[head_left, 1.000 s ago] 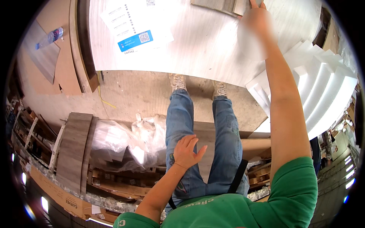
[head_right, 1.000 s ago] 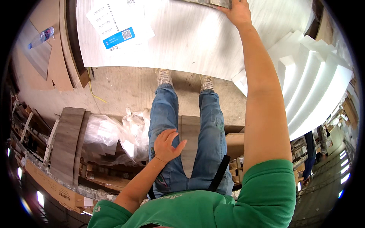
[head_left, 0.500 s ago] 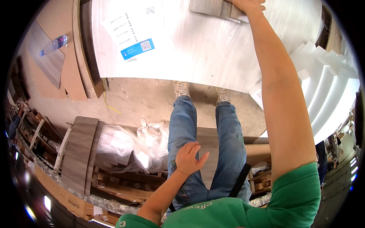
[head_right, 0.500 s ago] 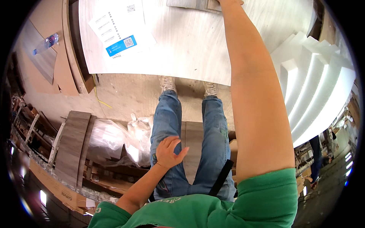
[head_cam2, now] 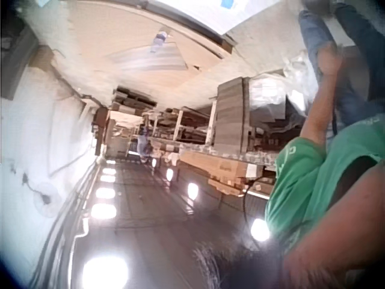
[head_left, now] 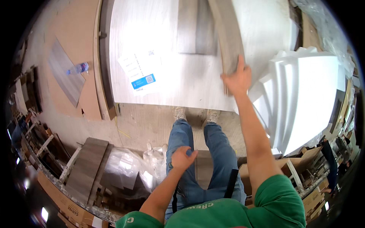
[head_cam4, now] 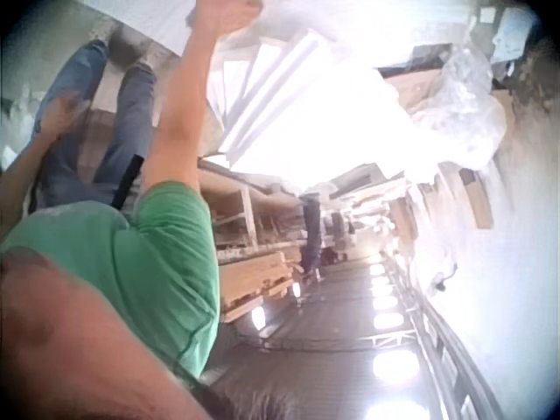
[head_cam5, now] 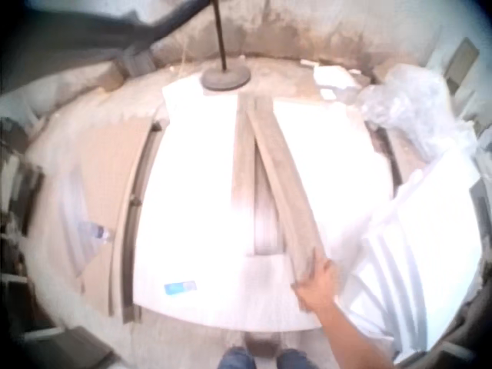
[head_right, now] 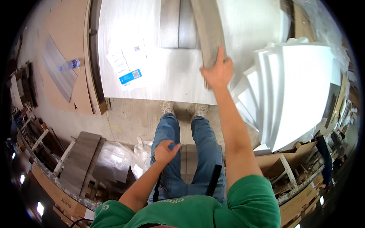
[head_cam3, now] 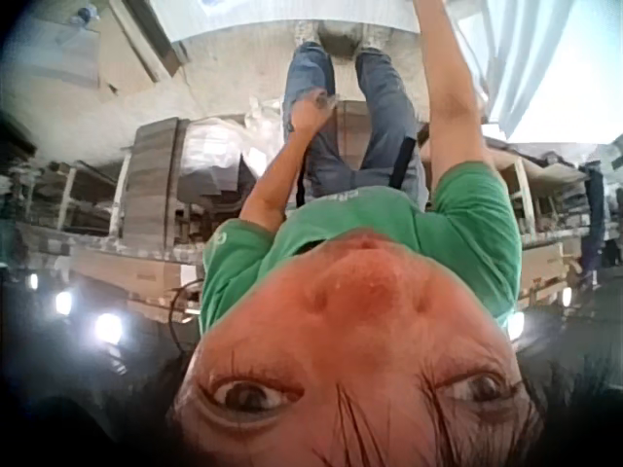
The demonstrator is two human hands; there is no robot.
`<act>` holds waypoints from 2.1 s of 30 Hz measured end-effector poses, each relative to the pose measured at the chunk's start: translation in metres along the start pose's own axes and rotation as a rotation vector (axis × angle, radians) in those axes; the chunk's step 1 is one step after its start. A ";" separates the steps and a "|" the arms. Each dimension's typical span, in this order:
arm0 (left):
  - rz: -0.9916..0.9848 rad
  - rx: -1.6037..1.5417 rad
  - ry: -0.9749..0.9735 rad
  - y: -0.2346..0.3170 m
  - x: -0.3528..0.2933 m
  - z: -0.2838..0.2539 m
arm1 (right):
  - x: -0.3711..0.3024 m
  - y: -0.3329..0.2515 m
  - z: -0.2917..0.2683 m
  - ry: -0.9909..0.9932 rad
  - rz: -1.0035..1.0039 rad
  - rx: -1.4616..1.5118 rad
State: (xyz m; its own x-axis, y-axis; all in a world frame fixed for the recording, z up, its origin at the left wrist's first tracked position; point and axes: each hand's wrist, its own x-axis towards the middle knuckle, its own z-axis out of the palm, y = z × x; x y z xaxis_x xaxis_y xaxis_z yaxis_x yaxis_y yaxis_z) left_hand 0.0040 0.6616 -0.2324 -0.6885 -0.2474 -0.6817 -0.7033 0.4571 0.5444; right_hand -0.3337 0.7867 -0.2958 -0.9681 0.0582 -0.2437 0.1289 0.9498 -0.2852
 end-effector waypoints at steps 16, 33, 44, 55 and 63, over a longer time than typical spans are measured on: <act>-0.293 -1.294 -0.780 0.270 0.006 -0.010 | -0.351 0.099 -0.402 -0.475 0.116 0.242; -0.018 -0.721 -1.357 0.478 -0.353 0.071 | -0.698 0.163 -0.543 0.406 0.468 0.174; 0.555 -0.140 -1.664 0.554 -0.650 0.310 | -0.923 0.269 -0.566 0.873 0.953 0.201; 0.615 0.562 -1.750 0.532 -0.870 0.522 | -0.997 0.324 -0.586 1.145 1.413 0.307; 0.666 1.189 -1.865 0.472 -0.934 0.641 | -1.021 0.362 -0.590 1.101 1.610 0.319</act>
State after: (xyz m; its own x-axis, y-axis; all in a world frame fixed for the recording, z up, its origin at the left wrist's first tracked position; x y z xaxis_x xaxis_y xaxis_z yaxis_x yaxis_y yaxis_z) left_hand 0.4284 1.6563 0.3475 0.6475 0.5584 -0.5186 0.3302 0.4078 0.8513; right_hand 0.5748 1.2520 0.3965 0.3890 0.9101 0.1425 0.7761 -0.2404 -0.5831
